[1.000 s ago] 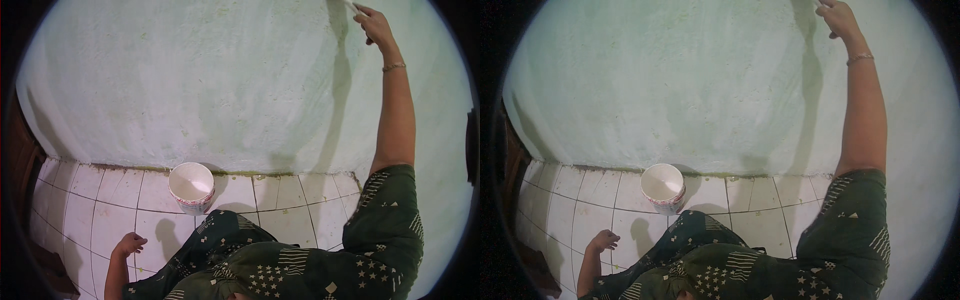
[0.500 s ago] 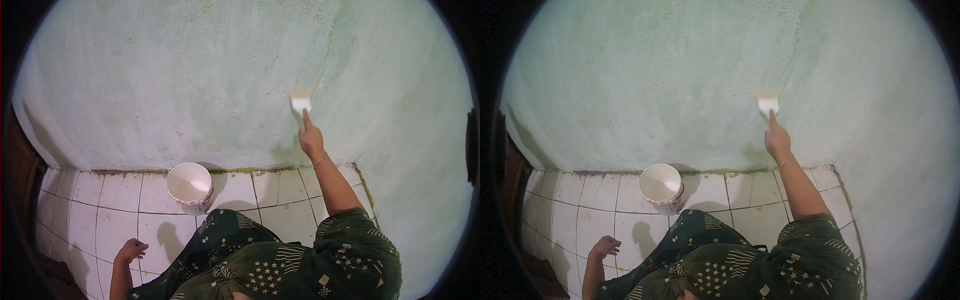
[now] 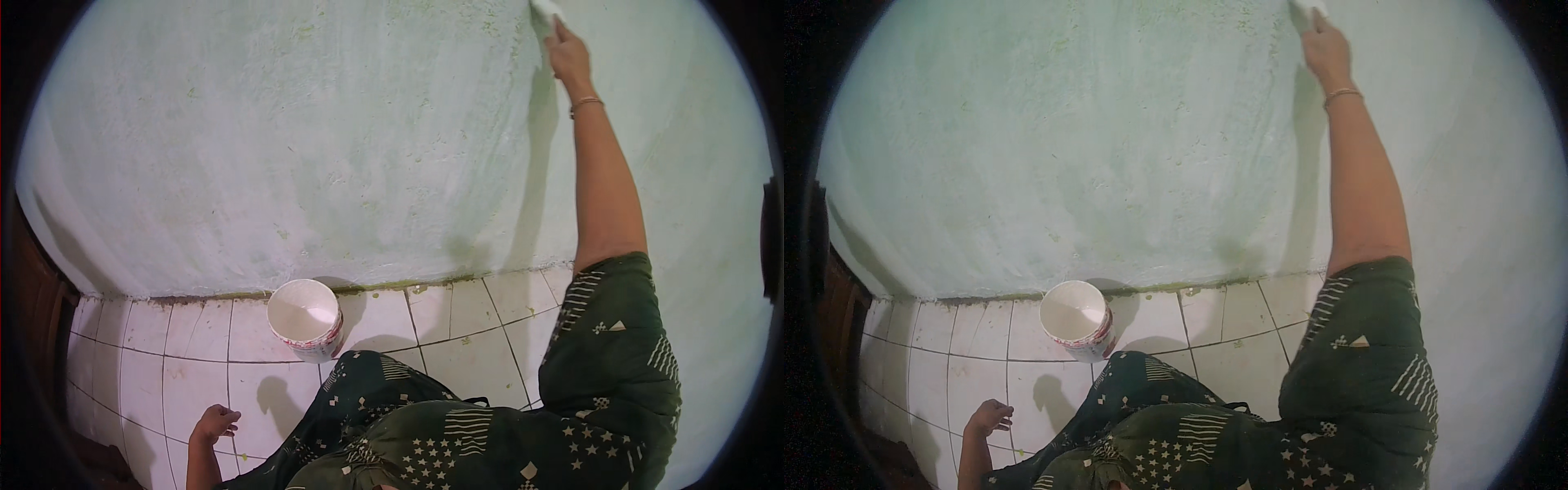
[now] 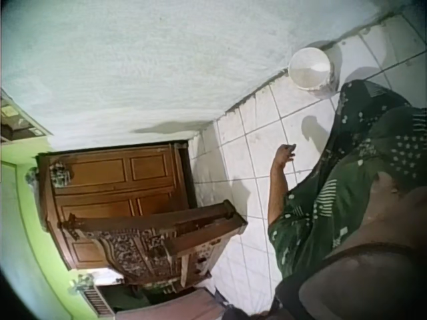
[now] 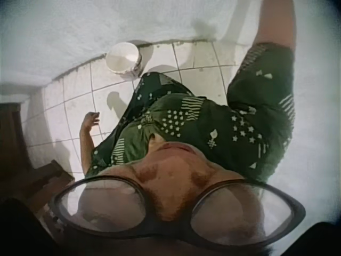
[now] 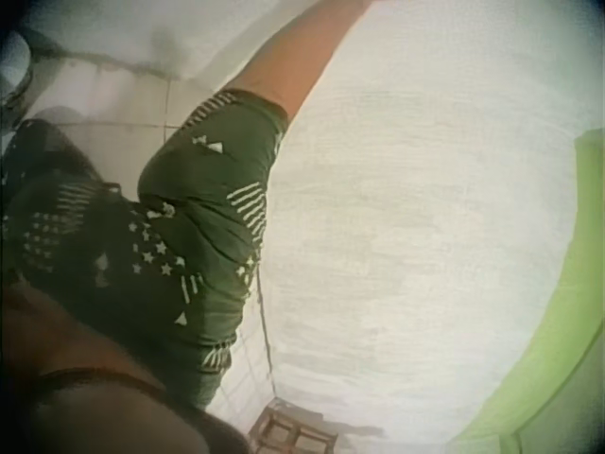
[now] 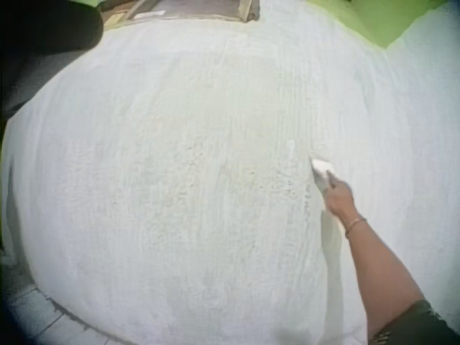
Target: The person paints a wall by repeatedly dipping a paintbrush into a bucket of paint and applying the paint onto the wall.
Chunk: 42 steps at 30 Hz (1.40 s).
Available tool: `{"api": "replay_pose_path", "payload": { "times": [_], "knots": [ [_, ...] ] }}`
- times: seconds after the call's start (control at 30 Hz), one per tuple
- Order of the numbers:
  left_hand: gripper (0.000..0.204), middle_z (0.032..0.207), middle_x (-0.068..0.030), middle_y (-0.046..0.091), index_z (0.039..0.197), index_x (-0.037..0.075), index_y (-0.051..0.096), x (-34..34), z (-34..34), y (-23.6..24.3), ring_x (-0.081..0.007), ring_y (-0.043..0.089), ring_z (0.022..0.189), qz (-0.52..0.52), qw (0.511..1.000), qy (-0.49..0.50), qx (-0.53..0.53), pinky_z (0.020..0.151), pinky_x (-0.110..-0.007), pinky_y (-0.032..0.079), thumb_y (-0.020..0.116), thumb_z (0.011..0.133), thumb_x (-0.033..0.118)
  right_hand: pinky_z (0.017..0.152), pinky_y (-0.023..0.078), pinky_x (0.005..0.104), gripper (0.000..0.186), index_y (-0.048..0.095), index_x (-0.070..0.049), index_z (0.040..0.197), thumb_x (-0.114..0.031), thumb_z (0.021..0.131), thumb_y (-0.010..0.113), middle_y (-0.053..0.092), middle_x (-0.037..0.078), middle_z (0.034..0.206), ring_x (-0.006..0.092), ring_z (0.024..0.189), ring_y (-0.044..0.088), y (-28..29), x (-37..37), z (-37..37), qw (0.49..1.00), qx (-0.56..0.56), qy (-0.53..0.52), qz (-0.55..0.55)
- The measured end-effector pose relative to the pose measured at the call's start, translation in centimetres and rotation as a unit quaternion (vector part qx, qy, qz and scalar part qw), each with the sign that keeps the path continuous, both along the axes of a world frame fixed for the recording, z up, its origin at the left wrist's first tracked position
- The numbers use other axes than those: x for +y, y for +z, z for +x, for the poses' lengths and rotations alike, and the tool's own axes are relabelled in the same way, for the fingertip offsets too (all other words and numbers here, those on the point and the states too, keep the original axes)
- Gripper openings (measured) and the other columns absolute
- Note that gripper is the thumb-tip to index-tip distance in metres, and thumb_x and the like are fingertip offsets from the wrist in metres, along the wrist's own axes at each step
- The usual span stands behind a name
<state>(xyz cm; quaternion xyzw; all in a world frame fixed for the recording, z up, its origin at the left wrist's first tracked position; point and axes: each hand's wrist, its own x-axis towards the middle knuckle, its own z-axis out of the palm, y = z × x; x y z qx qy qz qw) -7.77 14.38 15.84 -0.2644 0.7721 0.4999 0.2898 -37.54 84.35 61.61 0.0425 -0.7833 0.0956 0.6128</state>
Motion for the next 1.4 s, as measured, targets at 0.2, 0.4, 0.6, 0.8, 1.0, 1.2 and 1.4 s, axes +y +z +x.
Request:
{"api": "replay_pose_path", "payload": {
  "times": [0.2, 0.4, 0.6, 0.8, 1.0, 1.2, 1.4],
  "knots": [
    [0.035, 0.076, -0.012, 0.059, 0.089, -0.01, 0.058, 0.1, -0.4, -0.2, -0.0198, 0.059, 0.066, -0.015, 1.0, 0.001, 0.001, 0.056, -0.032, 0.052, 0.067, 0.077, 0.023, 0.065, 0.046, 0.0478, 0.07, 0.024, -0.019, 0.142, -0.015, 0.078, 0.052, 0.06, 0.024, 0.081, 0.0421, 0.07, 0.058, -12.9, -4.2, 2.4, 0.978, -0.19, -0.084, 0.014],
    [0.032, 0.082, -0.0153, 0.06, 0.094, -0.011, 0.056, 0.3, -0.9, 0.2, -0.0252, 0.061, 0.071, -0.014, 1.0, -0.009, -0.007, 0.06, -0.037, 0.055, 0.065, 0.079, 0.016, 0.046, 0.045, 0.034, 0.051, 0.043, -0.008, 0.131, -0.015, 0.081, 0.053, 0.062, 0.013, 0.074, 0.0215, 0.052, 0.057, -13.9, -2.6, 9.0, 0.938, -0.323, 0.05, -0.119],
    [0.034, 0.076, -0.0125, 0.059, 0.088, -0.009, 0.059, -0.1, -0.1, 0.5, -0.0205, 0.059, 0.066, -0.025, 1.0, 0.015, 0.003, 0.055, -0.033, 0.052, 0.067, 0.078, 0.021, 0.046, 0.043, 0.0253, 0.022, 0.058, 0.002, 0.092, -0.019, 0.088, 0.053, 0.055, 0.005, 0.068, 0.0099, 0.047, 0.045, -1.7, -5.1, 10.2, 0.84, -0.135, 0.408, -0.332],
    [0.033, 0.076, -0.0125, 0.059, 0.089, -0.009, 0.058, 0.0, -0.6, 0.8, -0.0211, 0.059, 0.066, -0.014, 1.0, 0.006, 0.001, 0.056, -0.033, 0.053, 0.067, 0.079, 0.021, 0.041, 0.032, 0.0227, 0.023, 0.056, -0.002, 0.094, -0.025, 0.09, 0.051, 0.047, 0.0, 0.06, 0.0083, 0.045, 0.039, -1.7, -1.3, 3.4, 0.761, -0.216, 0.41, -0.454],
    [0.033, 0.075, -0.0122, 0.059, 0.089, -0.009, 0.058, -0.4, -0.1, 0.7, -0.0218, 0.059, 0.068, -0.013, 1.0, 0.021, -0.002, 0.057, -0.034, 0.053, 0.067, 0.079, 0.021, 0.037, 0.032, 0.027, 0.025, 0.06, -0.002, 0.083, -0.025, 0.087, 0.053, 0.045, 0.001, 0.053, 0.0099, 0.042, 0.041, -10.5, -3.8, 8.2, 0.824, -0.344, 0.228, -0.388],
    [0.031, 0.077, -0.0121, 0.059, 0.088, -0.008, 0.058, 0.1, -0.4, 1.1, -0.0213, 0.06, 0.068, -0.02, 1.0, 0.016, -0.012, 0.057, -0.034, 0.053, 0.067, 0.079, 0.021, 0.038, 0.035, 0.0254, 0.029, 0.062, 0.0, 0.089, -0.028, 0.087, 0.053, 0.046, 0.001, 0.054, 0.0094, 0.042, 0.041, -2.9, -4.2, 8.8, 0.902, -0.162, 0.269, -0.297],
    [0.029, 0.075, -0.0112, 0.06, 0.089, -0.007, 0.058, 0.3, -0.6, 1.2, -0.0205, 0.06, 0.066, -0.011, 1.0, 0.014, -0.014, 0.056, -0.033, 0.052, 0.067, 0.079, 0.019, 0.042, 0.038, 0.0307, 0.039, 0.061, 0.001, 0.077, -0.034, 0.089, 0.048, 0.053, 0.005, 0.054, 0.0141, 0.043, 0.046, 0.2, -3.2, 0.3, 0.974, -0.064, 0.152, -0.158]
  ]
}}
